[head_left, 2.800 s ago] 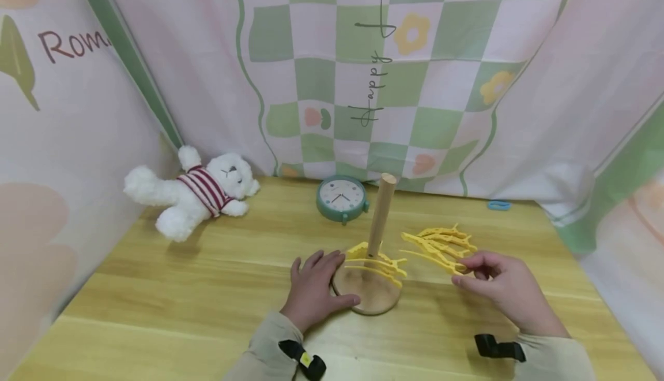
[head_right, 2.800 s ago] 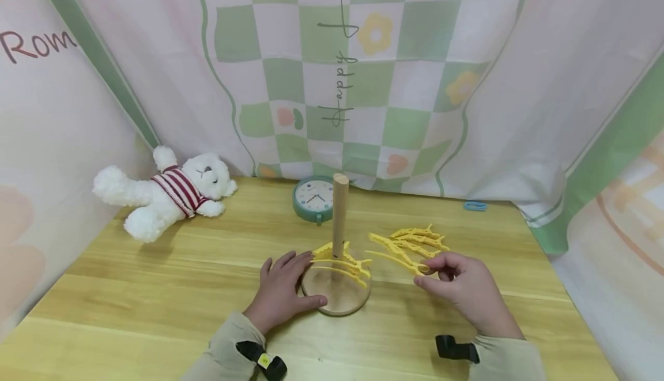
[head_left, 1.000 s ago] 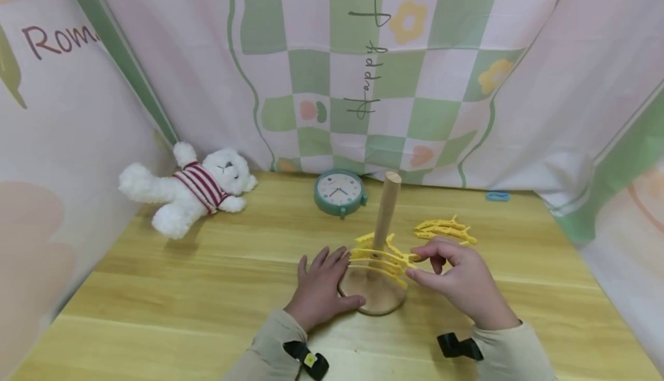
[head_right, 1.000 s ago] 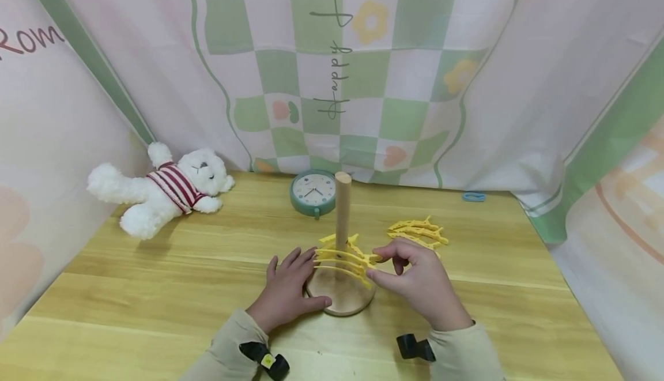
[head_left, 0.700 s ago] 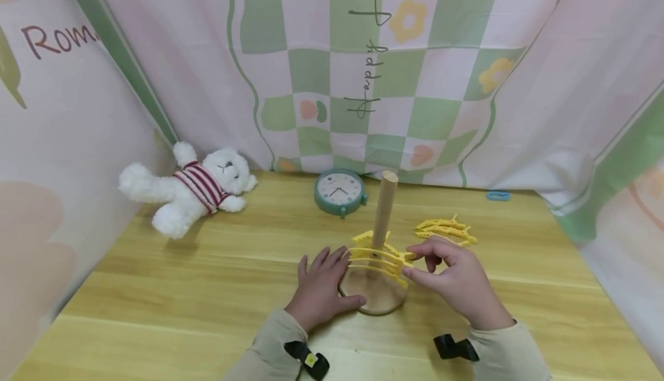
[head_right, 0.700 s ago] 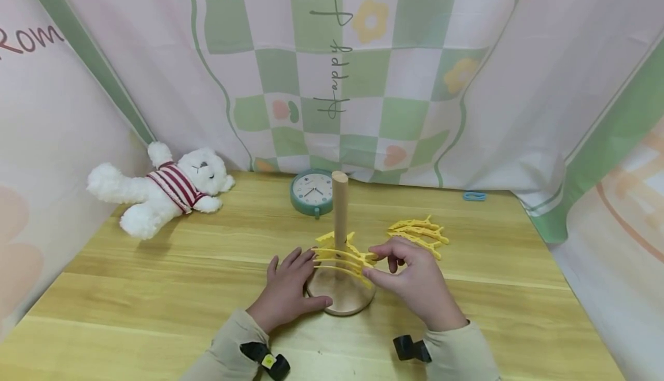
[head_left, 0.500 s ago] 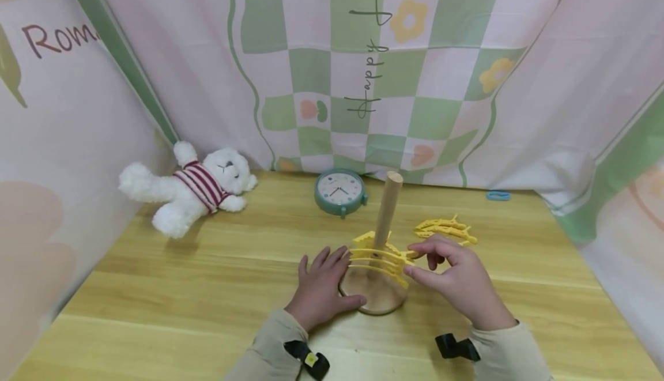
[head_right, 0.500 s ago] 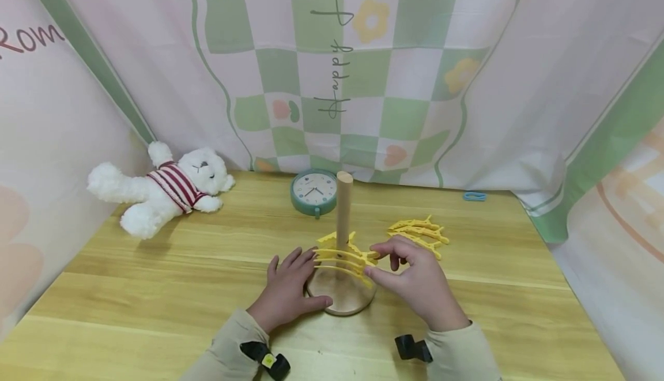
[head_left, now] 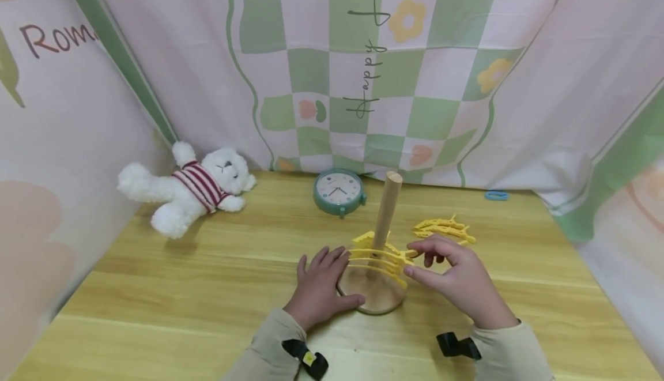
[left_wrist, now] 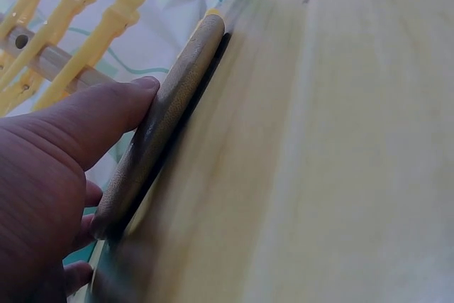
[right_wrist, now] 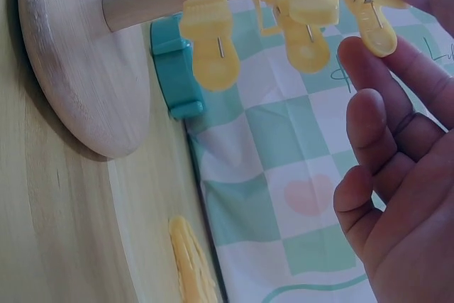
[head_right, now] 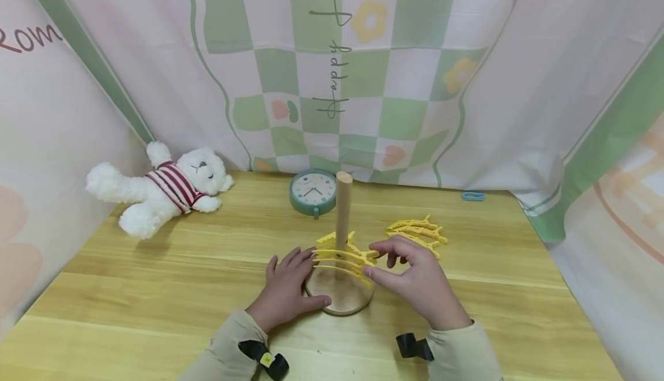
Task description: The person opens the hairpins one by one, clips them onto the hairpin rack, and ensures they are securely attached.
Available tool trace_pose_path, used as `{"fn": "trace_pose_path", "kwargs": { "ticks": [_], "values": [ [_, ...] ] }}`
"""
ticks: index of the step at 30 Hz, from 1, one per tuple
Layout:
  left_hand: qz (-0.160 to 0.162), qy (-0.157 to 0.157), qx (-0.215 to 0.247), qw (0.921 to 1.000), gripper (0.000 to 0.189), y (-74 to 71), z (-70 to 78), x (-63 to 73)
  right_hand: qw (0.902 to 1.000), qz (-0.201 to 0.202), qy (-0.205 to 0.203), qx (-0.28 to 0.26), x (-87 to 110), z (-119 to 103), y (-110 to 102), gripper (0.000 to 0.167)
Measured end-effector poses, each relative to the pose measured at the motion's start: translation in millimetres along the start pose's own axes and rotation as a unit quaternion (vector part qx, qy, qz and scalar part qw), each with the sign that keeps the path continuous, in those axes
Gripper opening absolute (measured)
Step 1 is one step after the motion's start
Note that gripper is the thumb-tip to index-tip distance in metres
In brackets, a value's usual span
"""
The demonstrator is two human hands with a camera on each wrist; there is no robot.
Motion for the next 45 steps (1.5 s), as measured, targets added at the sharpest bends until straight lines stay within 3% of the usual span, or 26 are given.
{"fn": "trace_pose_path", "kwargs": {
  "ticks": [17,25,36,45],
  "values": [
    [-0.003,-0.004,0.012,0.9999,0.089,-2.3,0.9,1.4,1.0000,-0.006,0.004,0.004,-0.5,6.3,-6.9,0.029],
    [-0.001,-0.002,0.008,1.0000,0.090,-0.4,-0.9,0.7,0.9995,0.030,0.010,0.006,-0.6,18.7,-17.4,0.026],
    [-0.002,0.000,0.007,1.0000,0.090,1.3,-2.2,0.5,0.9904,0.116,0.069,0.032,-3.1,51.2,-33.2,0.023],
    [-0.001,-0.001,0.010,0.9999,0.089,1.6,-2.5,0.5,0.9813,0.149,0.121,0.010,-3.1,73.7,-37.1,0.033]
  ]
}}
Point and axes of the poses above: each hand's wrist, its own x-axis away from the middle knuckle, its own y-axis out of the palm, z = x × y, the point moved 1 cm from there along -x, towards the middle knuckle, and after that the axes turned 7 degrees about y, right-handed, at the moved point
